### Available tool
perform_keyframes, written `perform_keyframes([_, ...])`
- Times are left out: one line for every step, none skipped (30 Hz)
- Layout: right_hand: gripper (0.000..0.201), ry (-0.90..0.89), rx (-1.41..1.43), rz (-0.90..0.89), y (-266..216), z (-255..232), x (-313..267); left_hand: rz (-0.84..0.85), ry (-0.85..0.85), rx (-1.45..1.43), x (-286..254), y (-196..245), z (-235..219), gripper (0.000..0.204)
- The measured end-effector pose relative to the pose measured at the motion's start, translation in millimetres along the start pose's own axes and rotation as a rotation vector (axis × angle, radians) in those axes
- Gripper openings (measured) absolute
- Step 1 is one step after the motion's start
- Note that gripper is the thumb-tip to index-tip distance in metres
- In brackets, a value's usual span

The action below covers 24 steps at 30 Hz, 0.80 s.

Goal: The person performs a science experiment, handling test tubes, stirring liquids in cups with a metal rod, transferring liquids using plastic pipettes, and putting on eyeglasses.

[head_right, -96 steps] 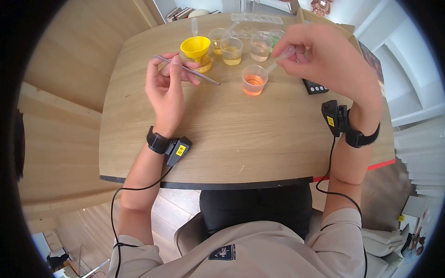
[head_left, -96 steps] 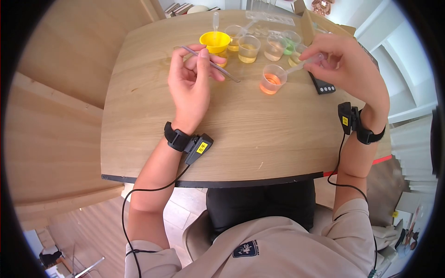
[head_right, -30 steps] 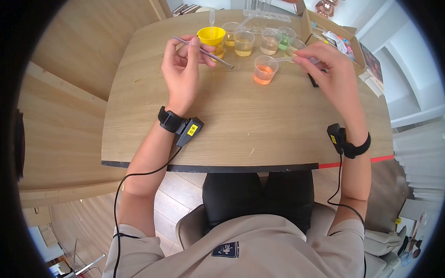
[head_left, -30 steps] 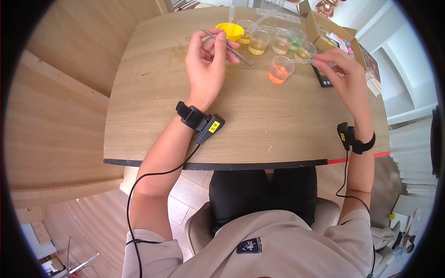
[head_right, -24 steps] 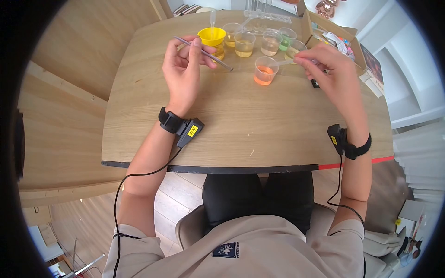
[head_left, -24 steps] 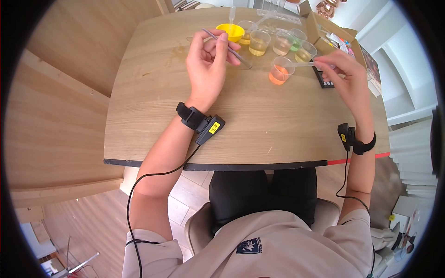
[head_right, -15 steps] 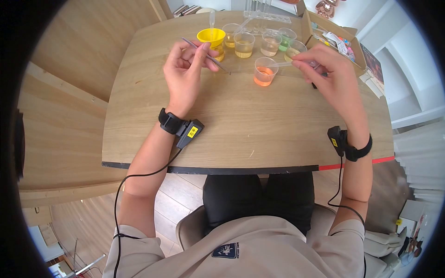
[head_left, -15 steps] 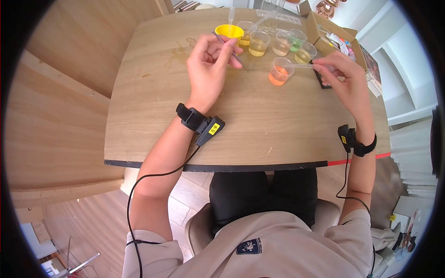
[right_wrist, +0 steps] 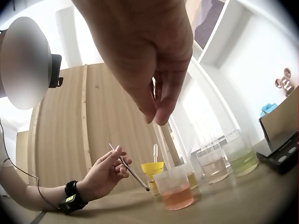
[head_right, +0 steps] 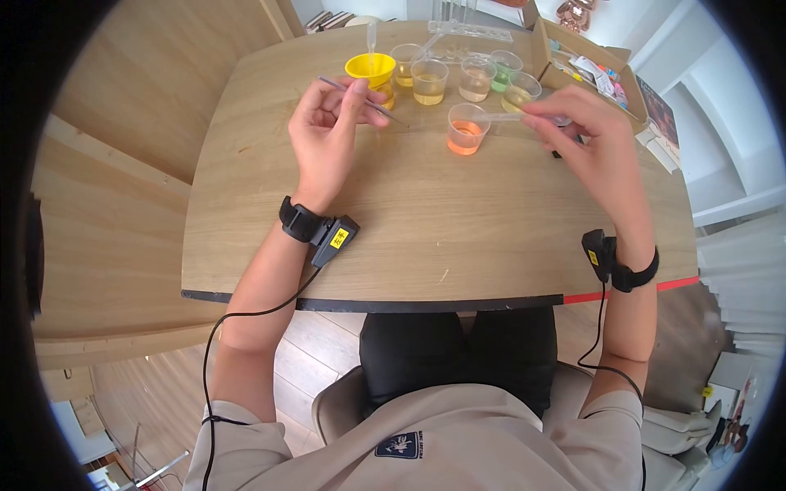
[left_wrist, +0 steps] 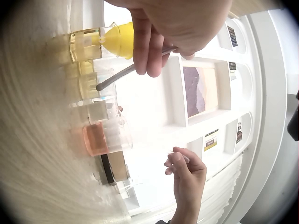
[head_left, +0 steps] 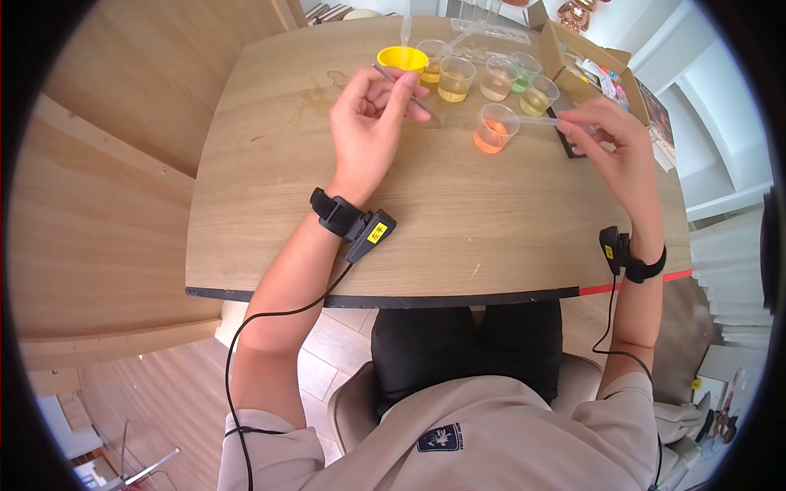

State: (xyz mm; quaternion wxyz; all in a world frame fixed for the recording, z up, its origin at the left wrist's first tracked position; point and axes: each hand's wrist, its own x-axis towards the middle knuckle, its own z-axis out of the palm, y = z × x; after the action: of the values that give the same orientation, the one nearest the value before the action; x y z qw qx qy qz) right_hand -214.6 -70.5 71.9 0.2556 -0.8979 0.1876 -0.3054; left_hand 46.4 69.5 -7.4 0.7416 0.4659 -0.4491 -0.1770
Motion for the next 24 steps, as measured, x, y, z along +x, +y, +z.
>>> perform_keyframes([0.013, 0.001, 0.0, 0.0, -0.2, -0.6, -1.6, -0.009, 0.0, -0.008, 0.0, 0.3, 0.3, 0.014])
perform_keyframes([0.014, -0.011, -0.016, 0.021, -0.2, -1.6, -4.1, -0.008, -0.002, -0.007, 0.0, 0.6, 0.4, 0.014])
perform_keyframes([0.014, -0.023, -0.033, 0.042, 0.0, -2.1, -5.8, -0.013, -0.003, -0.012, -0.1, 0.6, 0.3, 0.015])
perform_keyframes([0.014, -0.021, -0.033, 0.043, 0.0, -1.6, -6.6, -0.019, -0.005, -0.018, -0.3, 0.3, 0.5, 0.018])
perform_keyframes([0.013, -0.005, -0.003, 0.052, -0.1, -0.7, -7.1, -0.019, -0.006, -0.017, -0.6, -0.9, 0.7, 0.018])
perform_keyframes([0.013, 0.012, 0.028, 0.061, -0.3, 0.2, -7.6, 0.012, -0.011, -0.009, -0.8, -1.8, 1.4, 0.02])
perform_keyframes([0.013, 0.015, 0.028, 0.063, -1.8, 1.2, -7.9, 0.043, -0.017, -0.001, -0.9, -2.3, 2.3, 0.022])
perform_keyframes([0.013, 0.013, 0.012, 0.052, -3.8, 2.2, -7.6, 0.043, -0.021, 0.0, -1.7, -2.4, 3.2, 0.022])
perform_keyframes([0.012, 0.012, -0.005, 0.04, -4.5, 2.5, -6.9, 0.035, -0.032, 0.031, -2.6, 0.0, 4.7, 0.023])
perform_keyframes([0.012, 0.015, -0.003, 0.04, -3.8, 2.4, -6.5, 0.026, -0.044, 0.064, -2.6, 1.6, 5.4, 0.024])
perform_keyframes([0.012, 0.027, -0.019, -0.01, -2.6, 2.7, -6.3, 0.026, -0.046, 0.067, -2.1, 1.1, 4.9, 0.024])
perform_keyframes([0.012, 0.04, -0.035, -0.058, -1.1, 2.9, -6.8, 0.045, -0.057, 0.06, -2.1, 0.3, 4.5, 0.025])
perform_keyframes([0.012, 0.043, -0.033, -0.054, 1.7, 2.1, -7.8, 0.063, -0.07, 0.051, -1.9, -0.6, 4.8, 0.025])
perform_keyframes([0.012, 0.041, 0.015, -0.005, 5.7, 0.3, -8.4, 0.061, -0.074, 0.052, -1.4, -1.4, 5.2, 0.025])
perform_keyframes([0.012, 0.039, 0.062, 0.043, 8.0, -0.6, -9.2, 0.04, -0.058, 0.028, -1.4, -1.4, 5.1, 0.023])
perform_keyframes([0.012, 0.042, 0.063, 0.046, 8.3, -1.2, -9.1, 0.019, -0.04, 0.004, -1.6, -1.4, 5.0, 0.021])
perform_keyframes([0.011, 0.042, 0.053, 0.033, 6.9, -1.7, -8.0, 0.016, -0.043, 0.005, -2.0, -1.2, 5.1, 0.021])
perform_keyframes([0.01, 0.042, 0.043, 0.02, 6.1, -1.9, -6.7, 0.012, -0.026, -0.001, -2.3, -0.6, 5.4, 0.019])
perform_keyframes([0.01, 0.043, 0.045, 0.022, 6.4, -1.1, -5.0, 0.008, -0.009, -0.007, -2.5, -0.6, 5.3, 0.016])
perform_keyframes([0.01, 0.068, 0.04, -0.003, 7.2, 0.1, -2.9, 0.005, -0.01, -0.006, -2.8, -1.7, 3.7, 0.016])
perform_keyframes([0.01, 0.093, 0.036, -0.028, 8.3, 0.5, -1.7, 0.002, -0.007, 0.025, -3.3, -3.0, 1.5, 0.014])
perform_keyframes([0.01, 0.092, 0.04, -0.025, 9.1, -0.4, -1.1, -0.002, -0.003, 0.057, -3.7, -4.3, 0.2, 0.013])
perform_keyframes([0.01, 0.083, 0.046, 0.052, 9.6, -1.8, -0.2, -0.006, -0.004, 0.06, -4.2, -5.5, -0.5, 0.013])
perform_keyframes([0.011, 0.074, 0.053, 0.129, 10.6, -2.6, 1.0, -0.02, -0.007, 0.063, -4.4, -5.3, -0.8, 0.011])
